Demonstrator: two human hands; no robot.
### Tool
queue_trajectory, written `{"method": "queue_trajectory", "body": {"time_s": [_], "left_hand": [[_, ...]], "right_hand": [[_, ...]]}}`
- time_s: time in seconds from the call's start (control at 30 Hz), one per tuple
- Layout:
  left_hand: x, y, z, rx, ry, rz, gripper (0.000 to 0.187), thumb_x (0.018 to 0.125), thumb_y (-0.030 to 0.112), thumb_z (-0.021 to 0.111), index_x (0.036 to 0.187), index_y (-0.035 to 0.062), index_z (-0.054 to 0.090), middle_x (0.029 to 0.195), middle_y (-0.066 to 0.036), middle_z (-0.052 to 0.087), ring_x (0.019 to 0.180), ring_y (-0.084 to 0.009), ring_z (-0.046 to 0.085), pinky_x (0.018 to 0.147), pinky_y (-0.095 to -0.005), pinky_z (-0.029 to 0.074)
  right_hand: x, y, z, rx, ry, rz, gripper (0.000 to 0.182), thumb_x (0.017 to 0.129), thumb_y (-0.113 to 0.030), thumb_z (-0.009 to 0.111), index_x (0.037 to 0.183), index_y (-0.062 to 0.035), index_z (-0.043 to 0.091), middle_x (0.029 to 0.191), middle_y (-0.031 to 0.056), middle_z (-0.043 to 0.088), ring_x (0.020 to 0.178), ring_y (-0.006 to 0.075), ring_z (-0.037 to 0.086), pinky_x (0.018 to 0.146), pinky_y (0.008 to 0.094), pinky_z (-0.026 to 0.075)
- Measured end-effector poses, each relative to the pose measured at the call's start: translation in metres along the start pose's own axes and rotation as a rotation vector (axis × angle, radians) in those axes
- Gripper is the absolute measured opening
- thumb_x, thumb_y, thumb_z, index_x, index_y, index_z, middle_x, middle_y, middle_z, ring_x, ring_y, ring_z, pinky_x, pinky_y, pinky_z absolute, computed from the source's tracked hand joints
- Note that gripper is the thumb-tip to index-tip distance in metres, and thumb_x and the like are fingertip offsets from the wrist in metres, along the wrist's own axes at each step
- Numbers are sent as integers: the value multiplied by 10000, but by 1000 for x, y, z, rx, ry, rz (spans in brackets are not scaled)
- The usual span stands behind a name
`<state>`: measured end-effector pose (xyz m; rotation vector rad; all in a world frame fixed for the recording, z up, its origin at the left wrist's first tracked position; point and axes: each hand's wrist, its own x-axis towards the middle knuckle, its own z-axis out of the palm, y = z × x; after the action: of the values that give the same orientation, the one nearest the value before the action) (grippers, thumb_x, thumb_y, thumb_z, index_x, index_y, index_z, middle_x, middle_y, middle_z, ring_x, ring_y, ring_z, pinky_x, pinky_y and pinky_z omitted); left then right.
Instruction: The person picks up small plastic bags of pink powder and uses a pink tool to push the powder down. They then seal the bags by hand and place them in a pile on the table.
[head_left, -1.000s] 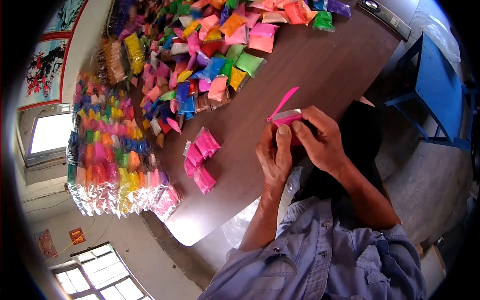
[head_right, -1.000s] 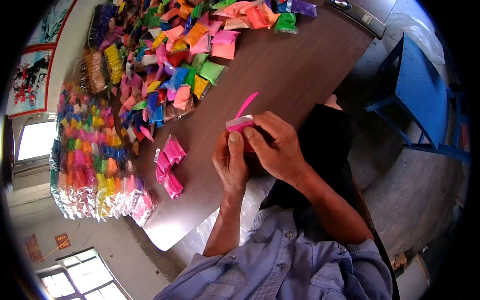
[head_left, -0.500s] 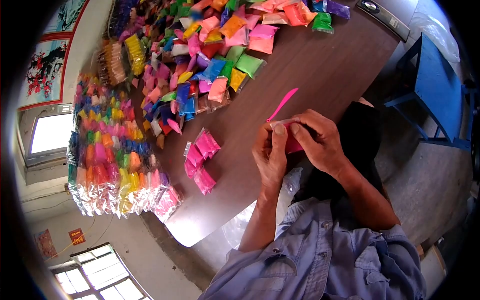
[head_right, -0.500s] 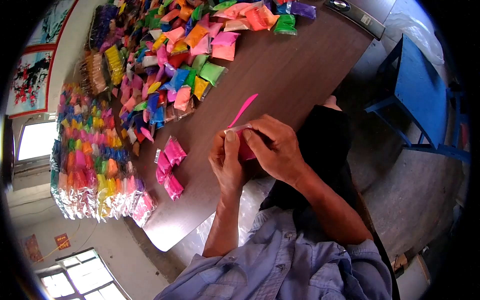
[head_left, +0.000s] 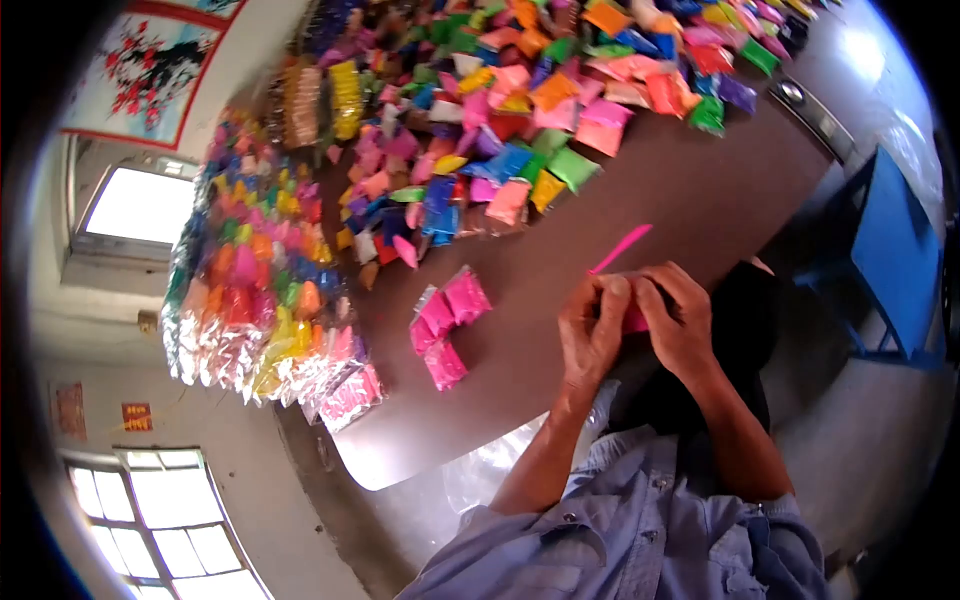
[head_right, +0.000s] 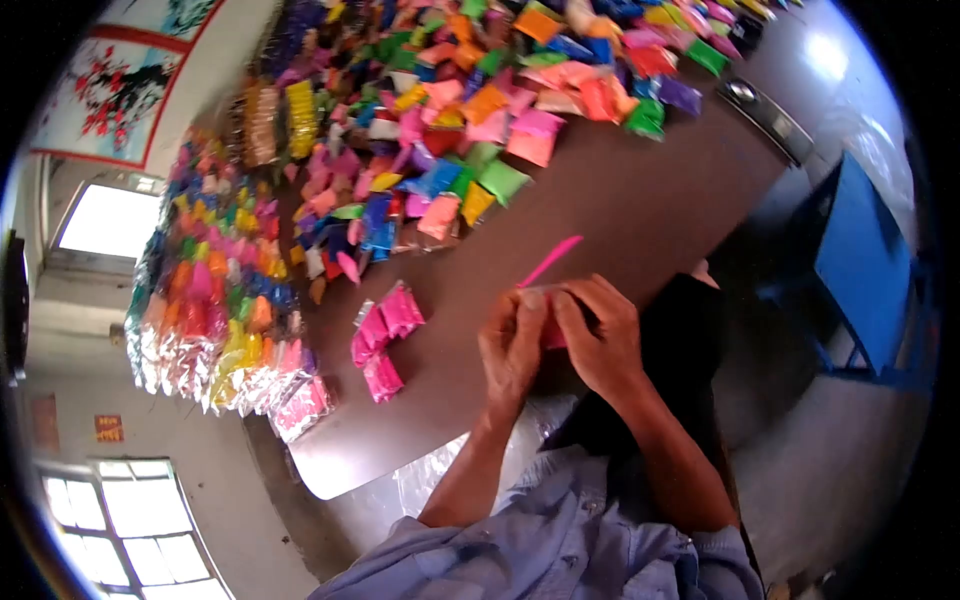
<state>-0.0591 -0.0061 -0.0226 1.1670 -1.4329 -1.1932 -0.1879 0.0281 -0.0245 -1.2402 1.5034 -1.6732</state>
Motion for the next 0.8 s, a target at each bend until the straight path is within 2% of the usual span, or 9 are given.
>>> {"method": "queue_trajectory", "body": {"time_s": [0.03,0.13,0.27,0.37,0.43,0.5,0.6,0.73,0.8], "left_hand": [[0,1,0,-122,-44,-56,197,1048,201,669,1014,15,722,846,-39,677,805,-93,588,708,-284,497],[0,3,-1,39,-101,65,215,1049,208,655,1038,2,716,808,-59,673,762,-101,576,662,-304,489],[1,5,-3,150,-66,53,233,1081,193,600,1022,-7,702,805,-23,629,769,-100,543,672,-302,471],[3,-3,-4,315,-6,202,218,1069,176,618,1051,-16,718,791,-75,657,743,-117,577,669,-314,492],[2,1,-4,279,7,215,206,1062,169,628,1066,-15,720,813,-90,677,754,-113,588,680,-311,499],[2,2,-4,184,-70,55,213,1063,173,630,1067,-20,721,819,-89,678,761,-114,591,683,-306,497],[2,9,-2,79,-85,-9,216,1062,172,631,1038,-27,712,785,-82,654,743,-111,572,655,-311,482],[3,14,-2,61,-116,6,224,1061,176,630,1002,-28,699,745,-74,619,717,-111,549,623,-318,463],[3,23,-2,173,-136,15,222,1063,173,622,986,-25,685,726,-72,609,696,-115,535,605,-334,454]], "right_hand": [[-1,2,0,-9,13,23,127,978,-75,651,1010,34,707,859,145,657,780,267,662,708,339,511],[-1,-1,1,52,29,32,122,990,-69,638,1012,33,701,879,145,655,811,268,661,735,339,507],[3,-11,0,-53,-13,-2,154,1012,-106,618,1006,24,699,900,156,665,832,294,663,760,362,509],[4,-15,2,-34,-44,27,179,1021,-136,607,999,16,699,902,161,666,834,303,664,760,368,509],[5,-15,3,-29,-48,10,182,1026,-141,602,996,13,694,903,157,668,834,297,664,758,368,509],[5,-12,3,-18,-45,10,190,1037,-151,592,989,8,684,904,149,670,834,283,664,755,369,509],[5,-7,3,-5,-51,44,163,1042,-111,580,990,11,672,898,133,662,825,259,651,756,361,505],[2,2,0,29,6,109,145,1041,-86,580,992,16,671,897,127,653,822,251,640,757,357,505],[5,-2,1,3,14,57,154,1042,-99,584,998,18,674,900,128,654,826,253,644,756,354,505]]}}
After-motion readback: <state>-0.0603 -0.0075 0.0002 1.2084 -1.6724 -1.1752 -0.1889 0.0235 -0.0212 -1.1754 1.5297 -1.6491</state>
